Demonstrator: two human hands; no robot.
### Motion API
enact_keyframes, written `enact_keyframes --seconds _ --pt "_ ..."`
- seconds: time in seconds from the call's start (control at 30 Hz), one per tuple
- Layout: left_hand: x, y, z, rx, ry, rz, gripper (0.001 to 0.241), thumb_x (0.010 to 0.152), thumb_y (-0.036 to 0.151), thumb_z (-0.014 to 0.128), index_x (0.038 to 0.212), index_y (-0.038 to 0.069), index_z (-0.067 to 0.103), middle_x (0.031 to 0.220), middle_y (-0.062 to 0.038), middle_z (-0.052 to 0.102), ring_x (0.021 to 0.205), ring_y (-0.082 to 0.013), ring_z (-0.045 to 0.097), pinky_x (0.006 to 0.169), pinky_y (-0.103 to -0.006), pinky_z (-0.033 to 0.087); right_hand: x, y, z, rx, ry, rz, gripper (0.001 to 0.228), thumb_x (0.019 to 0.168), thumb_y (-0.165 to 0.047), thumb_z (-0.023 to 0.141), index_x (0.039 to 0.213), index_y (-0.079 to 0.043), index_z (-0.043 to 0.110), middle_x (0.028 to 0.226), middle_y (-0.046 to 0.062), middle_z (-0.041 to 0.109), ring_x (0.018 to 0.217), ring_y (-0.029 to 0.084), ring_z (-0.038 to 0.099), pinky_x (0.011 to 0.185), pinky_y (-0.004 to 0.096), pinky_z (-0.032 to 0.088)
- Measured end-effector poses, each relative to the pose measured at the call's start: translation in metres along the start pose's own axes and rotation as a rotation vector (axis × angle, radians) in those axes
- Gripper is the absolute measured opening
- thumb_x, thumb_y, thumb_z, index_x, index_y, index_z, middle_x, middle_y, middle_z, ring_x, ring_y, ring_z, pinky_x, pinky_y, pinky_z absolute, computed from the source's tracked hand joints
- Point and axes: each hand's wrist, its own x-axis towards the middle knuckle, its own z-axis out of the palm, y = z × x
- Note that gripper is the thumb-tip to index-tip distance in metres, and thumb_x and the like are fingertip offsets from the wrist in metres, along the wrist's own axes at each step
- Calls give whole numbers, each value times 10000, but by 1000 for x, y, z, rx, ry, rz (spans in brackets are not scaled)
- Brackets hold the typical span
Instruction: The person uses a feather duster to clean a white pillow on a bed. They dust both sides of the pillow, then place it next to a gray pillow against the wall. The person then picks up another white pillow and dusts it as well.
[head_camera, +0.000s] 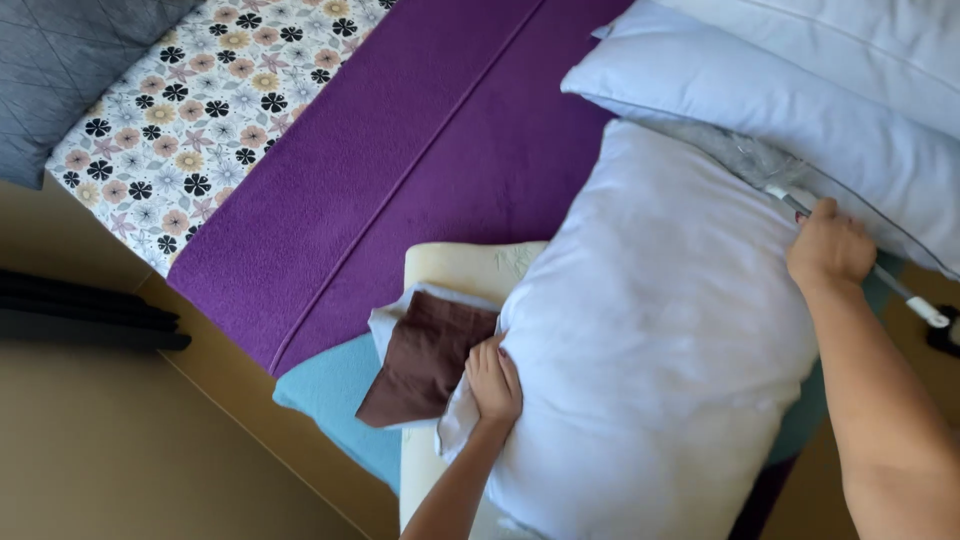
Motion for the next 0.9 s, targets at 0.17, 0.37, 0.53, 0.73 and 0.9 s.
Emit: enact_keyframes --seconds 0.17,0.37,0.53,0.73,0.9 --pt "8 1 -18 -126 -109 -46 309 1020 128 461 1247 44 653 1172 -152 673 1124 -353 582 987 -438 436 -119 -11 -107 574 -285 333 310 1105 -312 547 1235 -69 687 905 178 657 776 368 635 679 500 504" --pt "-3 -13 -48 -287 -127 -183 384 1000 325 588 1183 -8 638 1180 -208 642 1108 -373 620 983 -439 487 -298 50 -63 1202 -538 419 329 1068 -261 575 1154 40 676 794 92 654 694 210 625 629 358 521" --pt "-18 -7 -88 96 -334 -284 596 932 505 699 1216 -15 630 1145 -256 660 1065 -447 606 906 -518 457 -360 33 -119 1261 -413 533 599 835 -148 700 1392 -69 493 854 57 657 688 151 635 633 325 537" --pt "-50 15 -123 36 -520 -425 607 1072 498 561 1076 -98 671 765 -275 670 665 -338 606 681 -440 495 -327 -15 -134 1387 -506 414 443 1039 -312 663 1231 79 578 864 60 613 633 176 607 568 361 523" --pt "-70 -2 -107 -356 -343 -317 524 1031 439 498 1099 -35 712 666 -160 679 611 -152 587 604 -355 499 -345 -104 -156 769 -132 262 571 1075 -455 587 845 61 669 601 163 599 545 231 585 562 410 475"
